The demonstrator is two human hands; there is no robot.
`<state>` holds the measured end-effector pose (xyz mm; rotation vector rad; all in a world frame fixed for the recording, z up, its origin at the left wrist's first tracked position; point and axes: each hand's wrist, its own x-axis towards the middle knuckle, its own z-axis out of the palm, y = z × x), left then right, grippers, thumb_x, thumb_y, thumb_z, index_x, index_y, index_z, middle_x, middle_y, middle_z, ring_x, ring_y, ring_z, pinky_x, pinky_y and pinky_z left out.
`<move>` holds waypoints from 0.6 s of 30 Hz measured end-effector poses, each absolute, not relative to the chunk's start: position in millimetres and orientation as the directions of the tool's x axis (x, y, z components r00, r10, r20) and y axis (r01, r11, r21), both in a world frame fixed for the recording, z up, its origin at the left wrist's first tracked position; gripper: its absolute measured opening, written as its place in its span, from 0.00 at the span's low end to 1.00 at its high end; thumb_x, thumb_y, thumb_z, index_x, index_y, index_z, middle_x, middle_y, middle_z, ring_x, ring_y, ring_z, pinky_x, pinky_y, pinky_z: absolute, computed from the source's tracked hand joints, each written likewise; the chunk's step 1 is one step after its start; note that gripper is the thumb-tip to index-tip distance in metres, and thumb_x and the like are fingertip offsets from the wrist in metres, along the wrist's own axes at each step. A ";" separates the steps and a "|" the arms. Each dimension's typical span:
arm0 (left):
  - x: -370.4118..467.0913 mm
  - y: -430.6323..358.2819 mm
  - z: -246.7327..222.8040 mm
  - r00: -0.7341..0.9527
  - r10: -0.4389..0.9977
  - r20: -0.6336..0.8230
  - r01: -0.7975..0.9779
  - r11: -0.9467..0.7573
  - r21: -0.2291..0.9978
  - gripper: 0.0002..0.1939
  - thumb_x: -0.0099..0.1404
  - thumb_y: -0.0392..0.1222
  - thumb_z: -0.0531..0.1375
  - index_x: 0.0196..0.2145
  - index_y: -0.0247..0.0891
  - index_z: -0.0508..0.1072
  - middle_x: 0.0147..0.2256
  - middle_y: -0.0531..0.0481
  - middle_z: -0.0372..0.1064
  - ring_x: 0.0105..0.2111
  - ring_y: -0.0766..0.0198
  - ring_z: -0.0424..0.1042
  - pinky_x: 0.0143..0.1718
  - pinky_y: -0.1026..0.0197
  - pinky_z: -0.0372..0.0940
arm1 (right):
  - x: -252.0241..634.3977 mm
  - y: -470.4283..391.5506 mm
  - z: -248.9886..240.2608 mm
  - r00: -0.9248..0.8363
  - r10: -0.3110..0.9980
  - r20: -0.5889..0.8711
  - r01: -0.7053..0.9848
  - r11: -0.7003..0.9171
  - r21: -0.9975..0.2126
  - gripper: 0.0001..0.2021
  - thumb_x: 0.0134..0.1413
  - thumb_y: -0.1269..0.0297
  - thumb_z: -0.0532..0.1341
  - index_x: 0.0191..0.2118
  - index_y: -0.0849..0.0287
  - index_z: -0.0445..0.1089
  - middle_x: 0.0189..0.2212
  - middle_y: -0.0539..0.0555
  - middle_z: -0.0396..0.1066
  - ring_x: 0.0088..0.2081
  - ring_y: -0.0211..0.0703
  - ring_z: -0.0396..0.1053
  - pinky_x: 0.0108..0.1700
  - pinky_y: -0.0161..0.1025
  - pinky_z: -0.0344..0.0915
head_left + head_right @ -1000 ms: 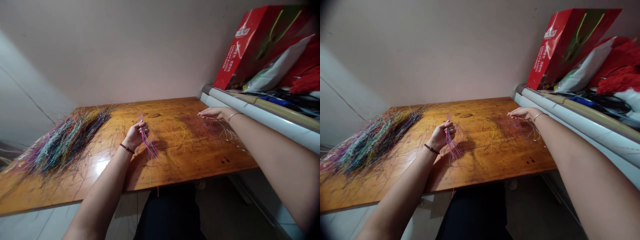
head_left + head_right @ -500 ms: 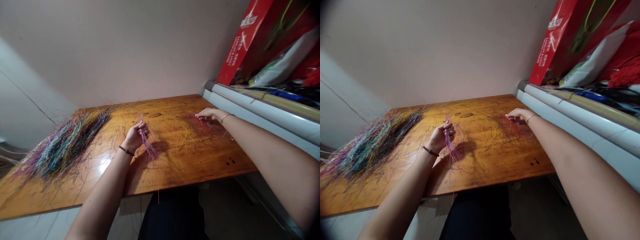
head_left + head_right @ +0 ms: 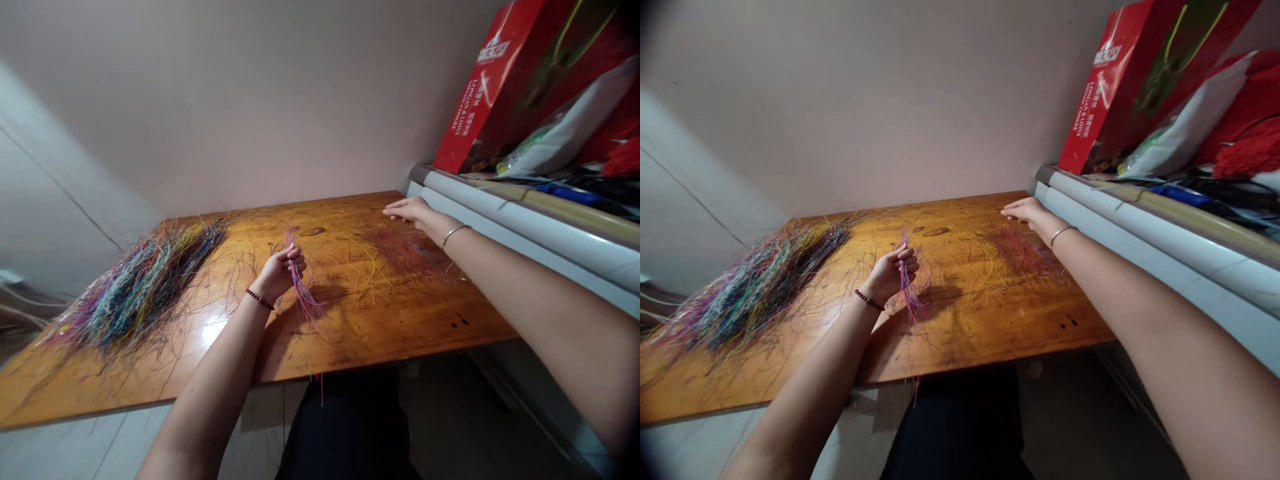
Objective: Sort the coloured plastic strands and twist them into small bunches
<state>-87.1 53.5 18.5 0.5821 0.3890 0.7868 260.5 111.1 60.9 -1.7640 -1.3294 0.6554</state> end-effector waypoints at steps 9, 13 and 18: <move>-82.1 54.1 13.2 0.588 0.808 -0.046 -0.466 0.385 0.796 0.17 0.65 0.44 0.53 0.21 0.36 0.57 0.17 0.58 0.38 0.16 0.73 0.49 0.16 0.70 0.47 | 116.9 34.1 24.9 -0.313 0.948 -0.057 0.080 -0.034 -0.996 0.18 0.42 0.53 0.68 0.37 0.59 0.76 0.41 0.57 0.74 0.25 0.29 0.66 0.18 0.26 0.50; -78.2 55.1 9.6 0.502 0.865 0.000 -0.403 0.234 0.885 0.18 0.64 0.47 0.54 0.21 0.36 0.57 0.17 0.59 0.40 0.16 0.73 0.47 0.16 0.70 0.46 | 102.1 34.5 0.3 -0.386 0.919 -0.077 0.063 -0.056 -0.996 0.18 0.41 0.51 0.68 0.34 0.60 0.75 0.38 0.57 0.74 0.24 0.29 0.66 0.19 0.26 0.52; -70.0 51.1 7.4 0.460 0.888 0.001 -0.266 0.137 0.954 0.19 0.61 0.52 0.57 0.22 0.36 0.59 0.17 0.59 0.42 0.16 0.75 0.44 0.17 0.70 0.44 | 104.3 30.9 -3.5 -0.426 0.904 -0.023 0.062 0.004 -0.998 0.20 0.39 0.49 0.68 0.32 0.62 0.73 0.27 0.53 0.72 0.24 0.32 0.66 0.20 0.27 0.54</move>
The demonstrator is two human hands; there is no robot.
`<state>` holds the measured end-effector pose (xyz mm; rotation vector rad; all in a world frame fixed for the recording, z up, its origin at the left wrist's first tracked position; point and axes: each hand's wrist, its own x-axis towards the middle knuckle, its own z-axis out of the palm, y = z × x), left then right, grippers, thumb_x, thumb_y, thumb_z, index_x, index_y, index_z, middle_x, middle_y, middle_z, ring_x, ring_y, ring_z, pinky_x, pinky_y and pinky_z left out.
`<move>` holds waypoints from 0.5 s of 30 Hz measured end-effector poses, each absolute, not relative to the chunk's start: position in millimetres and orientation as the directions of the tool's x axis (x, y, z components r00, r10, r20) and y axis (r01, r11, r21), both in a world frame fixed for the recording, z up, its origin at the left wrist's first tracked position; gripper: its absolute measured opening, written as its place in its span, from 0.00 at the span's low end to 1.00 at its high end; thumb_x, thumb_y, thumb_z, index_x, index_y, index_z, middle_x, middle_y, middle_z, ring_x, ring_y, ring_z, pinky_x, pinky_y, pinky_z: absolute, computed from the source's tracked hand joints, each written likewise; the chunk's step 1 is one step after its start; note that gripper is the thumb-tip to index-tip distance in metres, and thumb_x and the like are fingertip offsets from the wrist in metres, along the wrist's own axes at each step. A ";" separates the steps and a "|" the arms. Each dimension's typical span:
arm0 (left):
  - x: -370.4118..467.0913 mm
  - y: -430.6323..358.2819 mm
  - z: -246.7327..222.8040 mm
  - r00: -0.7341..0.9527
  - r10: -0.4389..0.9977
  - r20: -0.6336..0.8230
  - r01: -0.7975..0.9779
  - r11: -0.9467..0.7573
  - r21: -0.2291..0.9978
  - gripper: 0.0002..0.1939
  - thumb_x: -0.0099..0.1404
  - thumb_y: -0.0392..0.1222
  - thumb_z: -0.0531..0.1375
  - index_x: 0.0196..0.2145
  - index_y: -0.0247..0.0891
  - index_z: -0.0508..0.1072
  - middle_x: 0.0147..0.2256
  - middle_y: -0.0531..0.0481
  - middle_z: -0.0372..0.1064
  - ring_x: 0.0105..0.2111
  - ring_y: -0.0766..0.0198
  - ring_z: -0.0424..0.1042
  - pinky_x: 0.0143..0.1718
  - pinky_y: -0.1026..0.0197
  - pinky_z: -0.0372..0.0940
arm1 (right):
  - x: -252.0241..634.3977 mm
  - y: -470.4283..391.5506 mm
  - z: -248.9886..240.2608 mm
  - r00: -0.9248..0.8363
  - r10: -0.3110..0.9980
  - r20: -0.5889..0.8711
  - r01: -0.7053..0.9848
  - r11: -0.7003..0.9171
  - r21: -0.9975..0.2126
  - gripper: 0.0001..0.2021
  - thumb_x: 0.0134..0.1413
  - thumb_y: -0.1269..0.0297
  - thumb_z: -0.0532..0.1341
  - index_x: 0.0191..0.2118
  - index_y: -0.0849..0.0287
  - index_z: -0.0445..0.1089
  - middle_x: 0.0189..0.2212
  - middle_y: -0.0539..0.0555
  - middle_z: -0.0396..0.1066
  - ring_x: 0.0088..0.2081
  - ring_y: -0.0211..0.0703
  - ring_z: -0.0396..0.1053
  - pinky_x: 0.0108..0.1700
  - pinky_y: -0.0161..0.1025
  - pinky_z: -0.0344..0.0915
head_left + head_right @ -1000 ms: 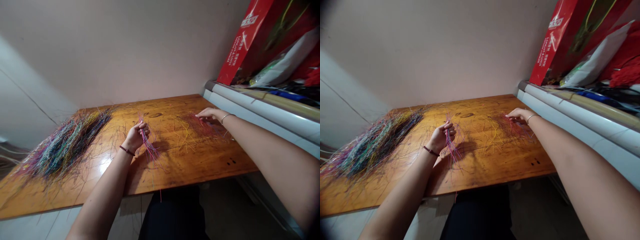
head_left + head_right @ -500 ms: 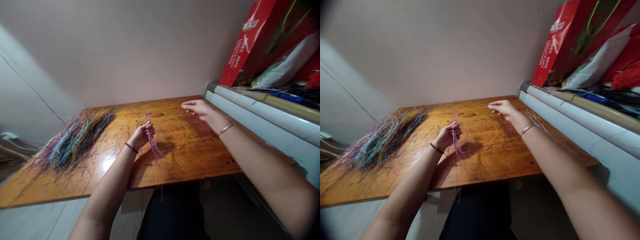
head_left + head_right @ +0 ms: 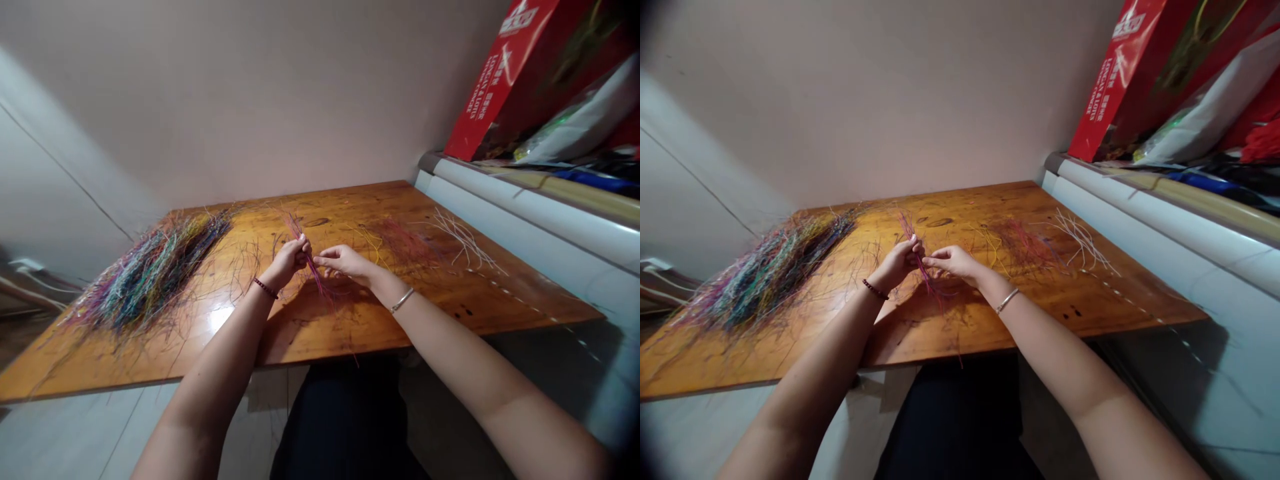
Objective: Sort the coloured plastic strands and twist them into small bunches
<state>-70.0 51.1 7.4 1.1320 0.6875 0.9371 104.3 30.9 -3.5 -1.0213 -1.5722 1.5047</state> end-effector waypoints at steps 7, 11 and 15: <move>-62.4 44.2 6.4 0.439 0.898 0.039 -0.094 0.003 0.996 0.22 0.58 0.58 0.58 0.23 0.35 0.62 0.17 0.60 0.44 0.16 0.75 0.45 0.18 0.69 0.42 | 106.0 32.4 -5.0 -0.483 0.876 -0.020 0.051 0.005 -0.999 0.15 0.42 0.55 0.67 0.32 0.63 0.74 0.25 0.51 0.71 0.22 0.30 0.65 0.21 0.27 0.55; -60.0 42.7 6.6 0.387 0.920 0.059 0.006 -0.066 0.998 0.22 0.58 0.59 0.57 0.25 0.34 0.64 0.17 0.59 0.49 0.17 0.75 0.47 0.19 0.69 0.42 | 106.5 35.0 -4.8 -0.442 0.896 -0.037 0.021 -0.031 -0.999 0.10 0.43 0.61 0.66 0.31 0.63 0.74 0.25 0.51 0.71 0.22 0.30 0.66 0.21 0.26 0.57; -59.9 43.5 6.3 0.337 0.937 0.092 0.122 -0.140 0.982 0.22 0.57 0.58 0.58 0.29 0.33 0.69 0.20 0.55 0.57 0.18 0.74 0.52 0.19 0.68 0.45 | 106.7 33.7 -1.0 -0.416 0.908 -0.057 0.010 -0.058 -0.998 0.07 0.44 0.65 0.65 0.30 0.63 0.74 0.24 0.51 0.72 0.22 0.31 0.67 0.21 0.27 0.59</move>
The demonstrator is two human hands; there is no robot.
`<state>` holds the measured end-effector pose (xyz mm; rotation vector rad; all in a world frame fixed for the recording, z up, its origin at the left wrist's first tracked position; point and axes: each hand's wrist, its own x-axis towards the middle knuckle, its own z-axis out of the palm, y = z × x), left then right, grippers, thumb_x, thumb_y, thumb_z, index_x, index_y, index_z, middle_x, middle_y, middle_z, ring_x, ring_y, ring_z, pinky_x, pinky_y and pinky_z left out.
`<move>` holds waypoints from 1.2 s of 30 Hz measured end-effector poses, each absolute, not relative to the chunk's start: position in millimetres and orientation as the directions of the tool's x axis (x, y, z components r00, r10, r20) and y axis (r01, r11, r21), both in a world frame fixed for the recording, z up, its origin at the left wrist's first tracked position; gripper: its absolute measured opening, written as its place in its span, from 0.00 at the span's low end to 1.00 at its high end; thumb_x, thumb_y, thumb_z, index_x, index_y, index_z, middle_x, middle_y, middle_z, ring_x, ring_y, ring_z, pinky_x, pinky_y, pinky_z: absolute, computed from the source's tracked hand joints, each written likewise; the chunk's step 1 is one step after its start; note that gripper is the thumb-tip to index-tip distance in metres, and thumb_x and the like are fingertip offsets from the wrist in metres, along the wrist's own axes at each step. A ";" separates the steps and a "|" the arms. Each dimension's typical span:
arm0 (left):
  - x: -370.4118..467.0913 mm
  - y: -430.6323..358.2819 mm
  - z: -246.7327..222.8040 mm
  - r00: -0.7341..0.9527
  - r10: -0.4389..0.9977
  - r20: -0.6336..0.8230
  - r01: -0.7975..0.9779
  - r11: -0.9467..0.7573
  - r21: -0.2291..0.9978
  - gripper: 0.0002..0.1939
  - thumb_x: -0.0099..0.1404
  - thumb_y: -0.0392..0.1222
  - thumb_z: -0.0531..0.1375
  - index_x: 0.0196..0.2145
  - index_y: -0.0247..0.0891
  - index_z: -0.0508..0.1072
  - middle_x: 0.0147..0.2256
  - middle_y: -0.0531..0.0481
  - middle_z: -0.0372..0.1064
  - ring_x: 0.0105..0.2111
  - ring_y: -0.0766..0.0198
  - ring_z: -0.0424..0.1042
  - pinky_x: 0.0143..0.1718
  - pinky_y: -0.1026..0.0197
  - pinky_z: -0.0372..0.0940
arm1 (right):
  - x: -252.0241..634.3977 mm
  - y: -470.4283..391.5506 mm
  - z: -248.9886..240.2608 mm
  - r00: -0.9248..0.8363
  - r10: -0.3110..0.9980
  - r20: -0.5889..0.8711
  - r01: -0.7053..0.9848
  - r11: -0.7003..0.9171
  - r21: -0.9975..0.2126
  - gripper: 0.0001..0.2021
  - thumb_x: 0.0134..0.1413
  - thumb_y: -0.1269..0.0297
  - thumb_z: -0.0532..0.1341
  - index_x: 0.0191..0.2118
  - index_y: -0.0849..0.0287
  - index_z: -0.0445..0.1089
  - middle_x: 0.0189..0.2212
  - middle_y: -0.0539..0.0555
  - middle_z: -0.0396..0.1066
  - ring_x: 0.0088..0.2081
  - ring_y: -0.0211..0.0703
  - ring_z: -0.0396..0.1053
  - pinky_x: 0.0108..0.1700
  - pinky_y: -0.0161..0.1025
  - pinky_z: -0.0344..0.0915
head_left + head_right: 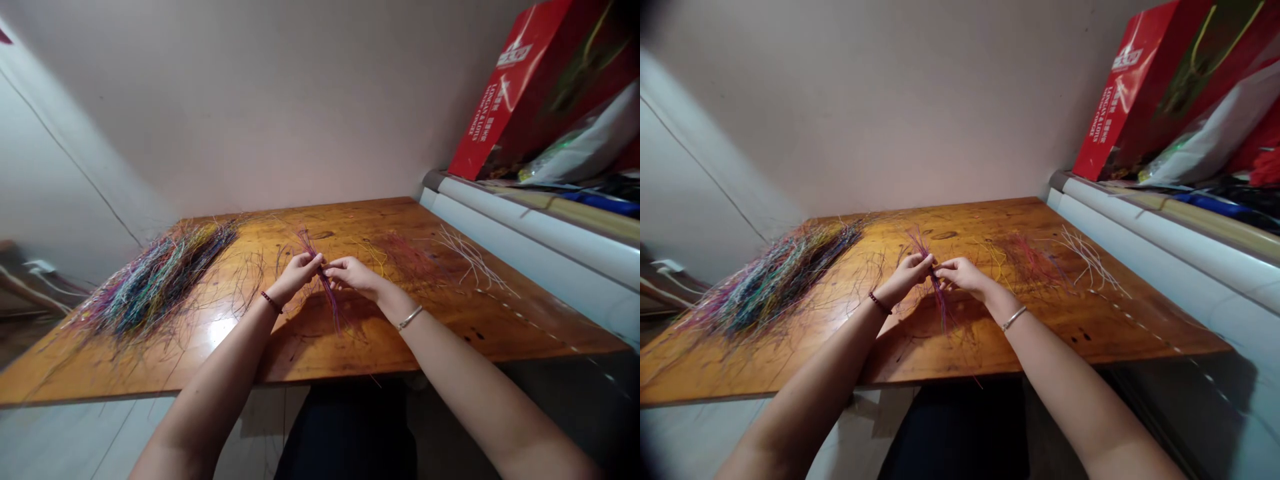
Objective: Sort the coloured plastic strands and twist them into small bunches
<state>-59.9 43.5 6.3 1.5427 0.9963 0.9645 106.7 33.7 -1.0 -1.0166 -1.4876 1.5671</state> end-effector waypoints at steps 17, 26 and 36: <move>-58.4 41.1 9.1 0.315 0.941 0.121 0.116 -0.164 0.980 0.19 0.58 0.55 0.59 0.27 0.33 0.71 0.20 0.52 0.61 0.19 0.73 0.55 0.21 0.67 0.48 | 100.5 30.7 2.7 -0.383 0.923 -0.027 0.055 -0.006 -0.998 0.04 0.48 0.74 0.59 0.32 0.62 0.71 0.31 0.53 0.75 0.19 0.31 0.68 0.23 0.29 0.65; -59.2 41.7 9.6 0.297 0.948 0.113 0.102 -0.149 0.984 0.19 0.57 0.53 0.60 0.35 0.32 0.75 0.19 0.54 0.56 0.19 0.73 0.51 0.19 0.68 0.44 | 98.4 31.4 3.2 -0.319 0.948 -0.006 0.029 0.004 -1.000 0.11 0.48 0.77 0.59 0.40 0.60 0.69 0.33 0.51 0.73 0.20 0.31 0.68 0.23 0.32 0.68; -58.1 44.1 8.2 0.265 0.952 0.151 0.105 -0.184 0.977 0.17 0.57 0.52 0.60 0.32 0.33 0.75 0.20 0.53 0.59 0.20 0.72 0.53 0.20 0.67 0.47 | 100.9 32.1 -0.2 -0.316 0.949 -0.021 0.062 -0.002 -0.998 0.02 0.53 0.69 0.61 0.32 0.61 0.67 0.31 0.53 0.73 0.19 0.32 0.68 0.23 0.32 0.67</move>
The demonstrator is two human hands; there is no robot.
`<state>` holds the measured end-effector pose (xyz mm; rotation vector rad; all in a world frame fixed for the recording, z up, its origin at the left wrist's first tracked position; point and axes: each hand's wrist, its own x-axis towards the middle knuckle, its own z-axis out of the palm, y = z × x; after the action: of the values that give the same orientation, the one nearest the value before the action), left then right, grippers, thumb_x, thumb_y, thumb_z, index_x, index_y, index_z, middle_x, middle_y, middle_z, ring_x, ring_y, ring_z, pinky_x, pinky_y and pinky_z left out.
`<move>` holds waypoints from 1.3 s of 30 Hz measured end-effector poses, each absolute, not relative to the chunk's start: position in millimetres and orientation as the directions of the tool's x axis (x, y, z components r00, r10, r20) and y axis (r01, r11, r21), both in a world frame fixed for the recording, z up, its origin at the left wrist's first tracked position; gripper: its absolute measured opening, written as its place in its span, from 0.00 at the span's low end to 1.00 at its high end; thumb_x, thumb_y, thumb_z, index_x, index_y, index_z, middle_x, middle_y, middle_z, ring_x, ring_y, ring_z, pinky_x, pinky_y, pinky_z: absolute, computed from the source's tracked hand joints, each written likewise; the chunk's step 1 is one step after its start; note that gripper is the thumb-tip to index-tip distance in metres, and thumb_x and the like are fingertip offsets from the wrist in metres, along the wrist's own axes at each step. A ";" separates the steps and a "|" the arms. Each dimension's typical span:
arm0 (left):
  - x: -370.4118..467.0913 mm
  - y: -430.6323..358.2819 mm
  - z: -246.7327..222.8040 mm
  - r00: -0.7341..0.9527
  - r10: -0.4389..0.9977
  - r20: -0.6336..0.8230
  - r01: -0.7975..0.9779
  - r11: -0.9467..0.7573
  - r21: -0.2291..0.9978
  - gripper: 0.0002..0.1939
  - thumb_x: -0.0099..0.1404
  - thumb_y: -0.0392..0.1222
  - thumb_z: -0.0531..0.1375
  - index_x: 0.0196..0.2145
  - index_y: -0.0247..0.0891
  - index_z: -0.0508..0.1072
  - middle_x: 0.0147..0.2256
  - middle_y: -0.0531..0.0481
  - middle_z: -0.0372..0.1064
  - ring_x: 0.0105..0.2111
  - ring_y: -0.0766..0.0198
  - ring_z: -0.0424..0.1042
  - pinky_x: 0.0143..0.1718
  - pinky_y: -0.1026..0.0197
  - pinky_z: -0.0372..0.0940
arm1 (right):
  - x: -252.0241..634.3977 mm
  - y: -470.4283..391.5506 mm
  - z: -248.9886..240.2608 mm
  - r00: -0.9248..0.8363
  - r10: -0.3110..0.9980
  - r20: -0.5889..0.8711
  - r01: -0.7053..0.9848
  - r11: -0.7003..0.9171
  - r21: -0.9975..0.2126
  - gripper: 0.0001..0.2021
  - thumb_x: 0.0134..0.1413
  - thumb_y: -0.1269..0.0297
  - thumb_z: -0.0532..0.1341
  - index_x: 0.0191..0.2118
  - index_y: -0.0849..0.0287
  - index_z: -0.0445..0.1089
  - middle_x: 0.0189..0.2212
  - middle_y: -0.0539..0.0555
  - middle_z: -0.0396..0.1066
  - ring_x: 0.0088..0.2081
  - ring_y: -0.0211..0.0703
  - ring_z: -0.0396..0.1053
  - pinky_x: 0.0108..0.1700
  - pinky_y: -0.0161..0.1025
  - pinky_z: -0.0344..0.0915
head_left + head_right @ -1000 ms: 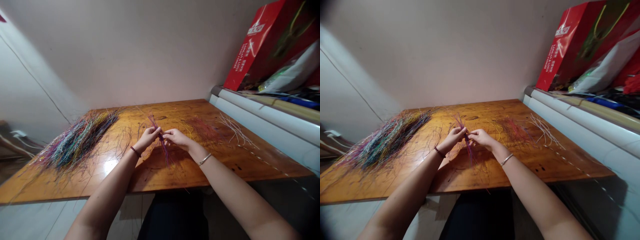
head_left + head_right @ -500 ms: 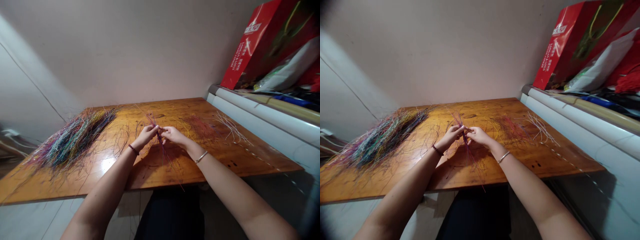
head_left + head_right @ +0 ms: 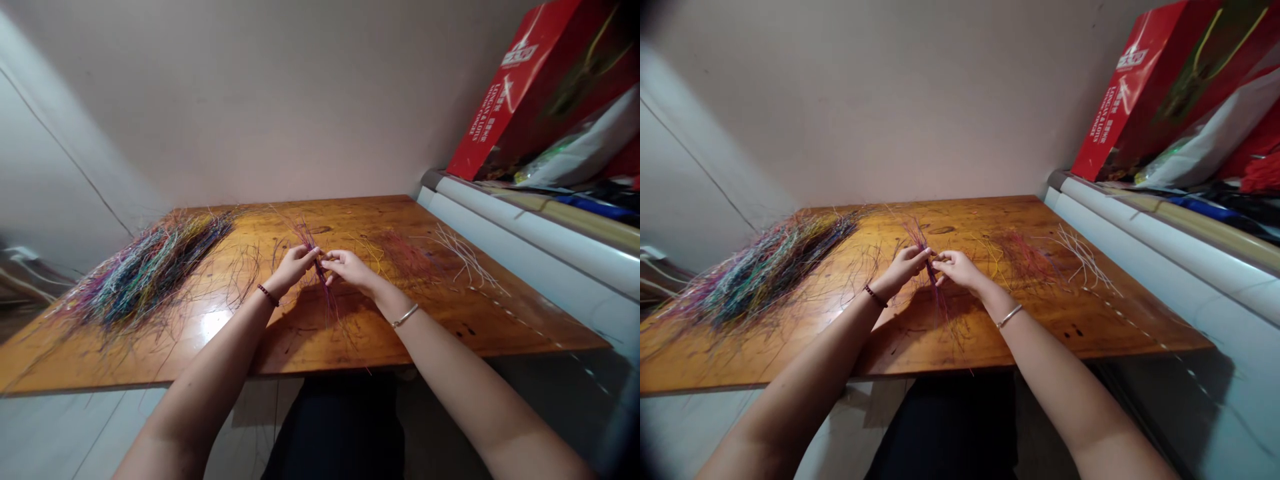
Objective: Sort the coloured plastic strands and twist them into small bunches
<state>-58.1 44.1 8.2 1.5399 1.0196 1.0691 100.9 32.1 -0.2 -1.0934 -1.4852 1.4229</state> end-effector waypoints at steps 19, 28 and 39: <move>-60.7 44.5 6.7 0.218 0.975 0.044 0.122 -0.072 0.990 0.22 0.58 0.58 0.57 0.32 0.33 0.74 0.21 0.54 0.57 0.21 0.72 0.55 0.21 0.68 0.49 | 98.4 29.6 6.6 -0.229 0.972 -0.041 -0.003 -0.043 -0.999 0.07 0.57 0.72 0.56 0.27 0.63 0.63 0.25 0.50 0.70 0.16 0.31 0.66 0.22 0.30 0.64; -69.6 49.2 15.6 0.336 0.940 -0.064 -0.327 0.180 0.928 0.15 0.59 0.46 0.59 0.22 0.35 0.62 0.19 0.56 0.52 0.17 0.74 0.54 0.17 0.69 0.47 | 113.0 30.4 11.2 -0.296 0.946 -0.130 -0.310 -0.225 -0.924 0.01 0.53 0.68 0.59 0.32 0.59 0.67 0.32 0.50 0.74 0.20 0.29 0.64 0.23 0.29 0.62; -92.3 36.2 41.6 0.489 0.867 0.095 -0.766 0.376 0.521 0.15 0.66 0.38 0.51 0.22 0.38 0.53 0.16 0.58 0.47 0.15 0.73 0.53 0.16 0.67 0.47 | 147.6 38.1 27.4 -0.243 0.970 0.021 -0.648 -0.146 -0.748 0.04 0.48 0.64 0.62 0.30 0.57 0.67 0.18 0.41 0.58 0.15 0.26 0.43 0.17 0.27 0.46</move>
<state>-92.3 36.2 41.6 0.5483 0.2075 1.0542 147.6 38.1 27.4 -0.5750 -0.7745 1.6854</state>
